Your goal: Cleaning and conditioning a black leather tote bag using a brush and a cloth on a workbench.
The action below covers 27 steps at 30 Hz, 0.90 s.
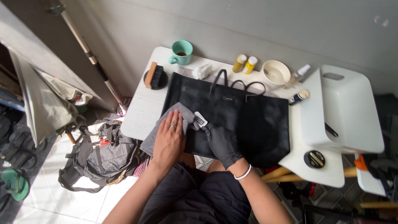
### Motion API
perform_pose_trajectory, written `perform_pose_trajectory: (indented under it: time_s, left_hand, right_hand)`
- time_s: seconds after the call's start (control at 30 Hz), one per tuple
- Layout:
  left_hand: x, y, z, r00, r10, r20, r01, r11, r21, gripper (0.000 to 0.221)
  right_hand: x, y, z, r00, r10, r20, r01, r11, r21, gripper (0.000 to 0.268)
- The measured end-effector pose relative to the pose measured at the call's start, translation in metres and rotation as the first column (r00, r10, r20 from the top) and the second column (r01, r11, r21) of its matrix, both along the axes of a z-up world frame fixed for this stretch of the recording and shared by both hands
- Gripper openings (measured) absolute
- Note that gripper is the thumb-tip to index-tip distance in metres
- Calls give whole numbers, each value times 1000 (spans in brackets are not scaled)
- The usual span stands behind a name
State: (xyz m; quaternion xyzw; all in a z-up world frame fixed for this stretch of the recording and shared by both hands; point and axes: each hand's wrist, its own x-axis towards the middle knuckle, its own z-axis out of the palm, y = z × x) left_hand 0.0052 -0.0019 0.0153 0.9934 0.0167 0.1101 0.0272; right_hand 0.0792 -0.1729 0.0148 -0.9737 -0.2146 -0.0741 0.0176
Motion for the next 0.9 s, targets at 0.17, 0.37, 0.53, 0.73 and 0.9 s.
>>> perform_pose_trajectory:
  time_s: [0.17, 0.37, 0.53, 0.73, 0.9]
  left_hand:
    - [22, -4, -3, 1000, 12, -15, -13, 1000, -10, 73]
    - [66, -5, -2, 999, 37, 20, -37, 999, -32, 68]
    - [83, -9, -9, 998, 61, 20, -61, 998, -27, 69]
    - [57, -11, -11, 999, -7, 47, 8, 1000, -19, 61]
    - [12, -19, 4, 981, -53, 189, 58, 998, -18, 58]
  right_hand:
    - [-27, -65, -22, 993, -30, -110, 34, 999, 35, 35]
    - [-37, -109, -2, 980, -142, -137, 147, 989, 30, 36]
    - [-14, -105, 21, 977, -201, -75, 201, 980, -12, 39]
    - [50, -71, 7, 946, -288, -149, 290, 957, -8, 45]
    - [77, -9, 13, 984, -177, -7, 176, 972, 153, 43]
